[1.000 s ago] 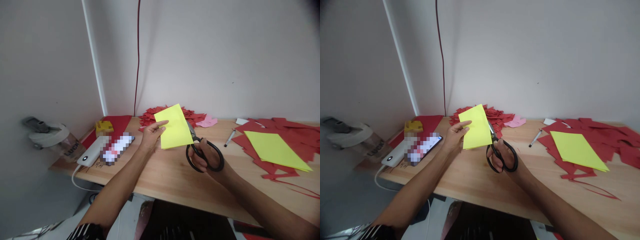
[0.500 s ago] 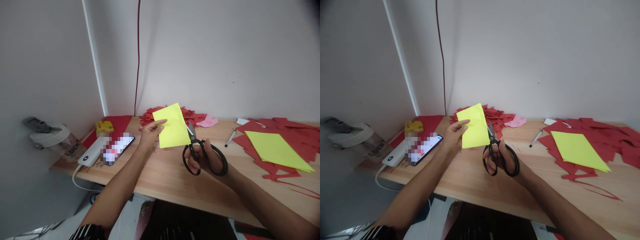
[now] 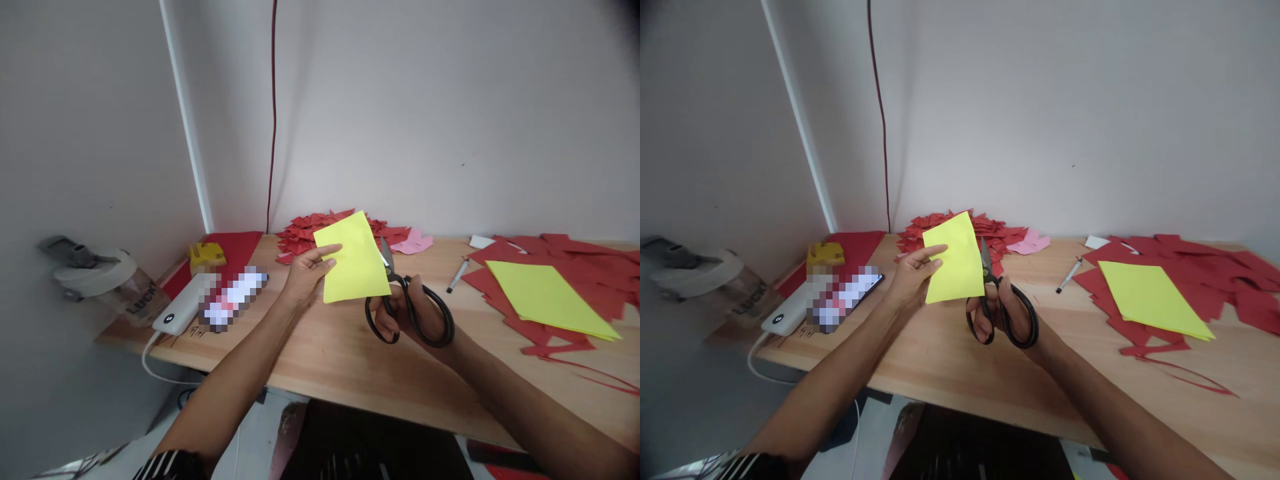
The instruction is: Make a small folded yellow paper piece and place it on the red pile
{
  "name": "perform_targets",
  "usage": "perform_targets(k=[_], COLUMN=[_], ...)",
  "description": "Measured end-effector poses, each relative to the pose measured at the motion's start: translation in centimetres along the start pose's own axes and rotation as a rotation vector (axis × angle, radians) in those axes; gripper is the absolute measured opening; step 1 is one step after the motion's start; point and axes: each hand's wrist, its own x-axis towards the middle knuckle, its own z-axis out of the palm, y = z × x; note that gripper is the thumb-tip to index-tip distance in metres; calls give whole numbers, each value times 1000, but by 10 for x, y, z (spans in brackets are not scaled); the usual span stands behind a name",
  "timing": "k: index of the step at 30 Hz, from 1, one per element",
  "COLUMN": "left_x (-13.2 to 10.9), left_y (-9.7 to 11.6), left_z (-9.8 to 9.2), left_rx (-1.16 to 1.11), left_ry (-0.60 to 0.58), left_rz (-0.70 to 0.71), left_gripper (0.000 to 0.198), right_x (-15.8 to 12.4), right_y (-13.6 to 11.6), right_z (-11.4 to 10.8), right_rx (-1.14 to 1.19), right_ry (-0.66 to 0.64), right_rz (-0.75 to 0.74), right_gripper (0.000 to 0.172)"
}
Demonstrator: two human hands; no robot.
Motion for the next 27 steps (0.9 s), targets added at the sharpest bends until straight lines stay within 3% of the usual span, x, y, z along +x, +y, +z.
perform_targets(k=[13,21,27], left_x=[1,1,-1], left_y=[-5,-5,-3], left_z=[1,-1,1], left_rx=[-19,14,22], left_ry=[26,34,11], left_rz=[-10,-8,-22], left_gripper=[39,40,38], right_x=[0,2,6], right_y=[6,9,8], right_z=[3,4,4], right_rx=[-98,-21,27], right_ry=[132,103,-11], right_rz=[-61,-66,-46], right_gripper=[66,66,72])
